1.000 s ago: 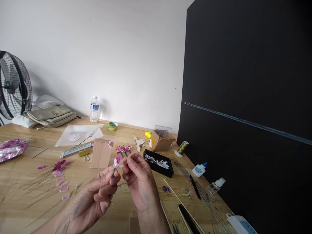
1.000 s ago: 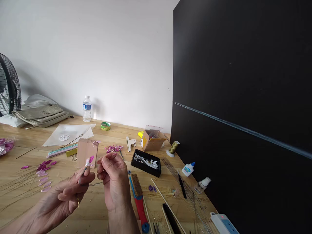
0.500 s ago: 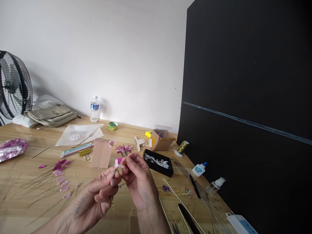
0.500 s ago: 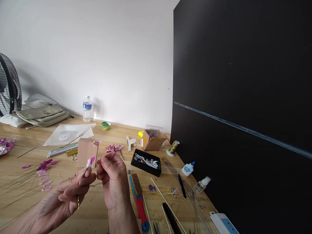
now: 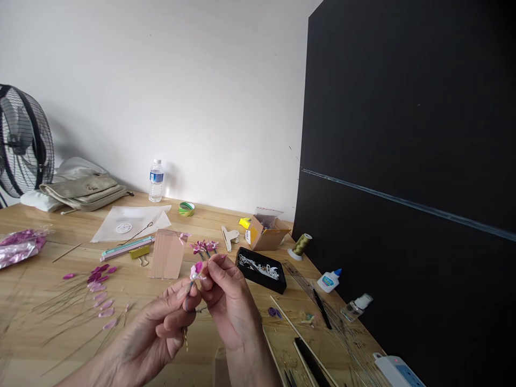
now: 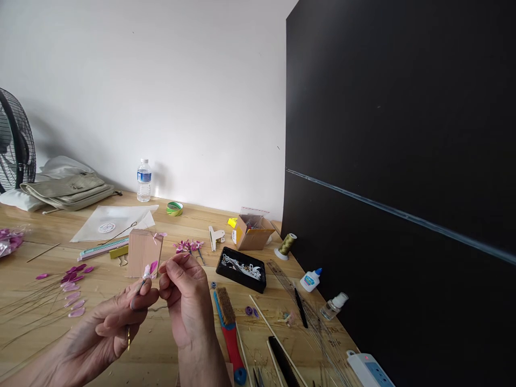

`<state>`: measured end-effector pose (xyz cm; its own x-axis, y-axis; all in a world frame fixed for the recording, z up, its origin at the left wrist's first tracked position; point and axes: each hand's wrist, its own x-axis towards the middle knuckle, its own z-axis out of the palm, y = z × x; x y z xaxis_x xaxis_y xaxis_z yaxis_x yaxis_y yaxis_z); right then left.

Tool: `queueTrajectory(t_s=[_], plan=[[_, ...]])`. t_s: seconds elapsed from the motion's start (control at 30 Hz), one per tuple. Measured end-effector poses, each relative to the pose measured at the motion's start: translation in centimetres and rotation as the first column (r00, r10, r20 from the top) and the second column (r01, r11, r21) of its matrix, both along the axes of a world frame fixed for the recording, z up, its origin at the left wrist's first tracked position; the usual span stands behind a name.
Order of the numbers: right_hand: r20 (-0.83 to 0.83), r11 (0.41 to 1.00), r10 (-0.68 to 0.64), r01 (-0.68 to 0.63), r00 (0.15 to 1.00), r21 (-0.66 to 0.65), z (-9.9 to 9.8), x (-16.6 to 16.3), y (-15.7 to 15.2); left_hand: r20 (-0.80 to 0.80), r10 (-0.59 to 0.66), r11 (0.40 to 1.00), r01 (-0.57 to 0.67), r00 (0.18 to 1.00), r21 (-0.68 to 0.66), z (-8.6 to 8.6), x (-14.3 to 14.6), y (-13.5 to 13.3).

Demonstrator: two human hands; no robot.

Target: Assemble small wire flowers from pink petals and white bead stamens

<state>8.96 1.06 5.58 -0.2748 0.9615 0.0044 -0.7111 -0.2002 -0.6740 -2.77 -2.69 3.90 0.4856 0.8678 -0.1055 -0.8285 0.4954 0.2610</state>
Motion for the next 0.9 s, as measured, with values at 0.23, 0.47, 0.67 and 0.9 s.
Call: queueTrajectory(t_s=[0.23, 0.47, 0.67, 0.9], plan=[[0.012, 1.000, 0.002, -0.002, 1.000, 0.002, -0.04, -0.04, -0.18, 0.011, 0.003, 1.000, -0.003, 1.000, -0.009, -0.30, -0.10, 0.06], [0.055, 0.999, 0.032, -0.034, 0.998, 0.032, -0.10, 0.02, -0.15, -0.001, 0.000, 1.000, 0.000, 1.000, -0.026, -0.24, -0.17, 0.06], [0.104, 0.997, 0.019, -0.026, 0.994, 0.066, -0.07, 0.07, -0.24, -0.069, 0.049, 0.998, -0.051, 0.996, -0.027, 0.35, 0.06, 0.05], [0.128, 0.959, 0.138, -0.164, 0.982, 0.230, -0.18, 0.35, -0.03, -0.187, 0.080, 0.997, -0.074, 0.979, 0.035, 0.31, 0.01, 0.19]])
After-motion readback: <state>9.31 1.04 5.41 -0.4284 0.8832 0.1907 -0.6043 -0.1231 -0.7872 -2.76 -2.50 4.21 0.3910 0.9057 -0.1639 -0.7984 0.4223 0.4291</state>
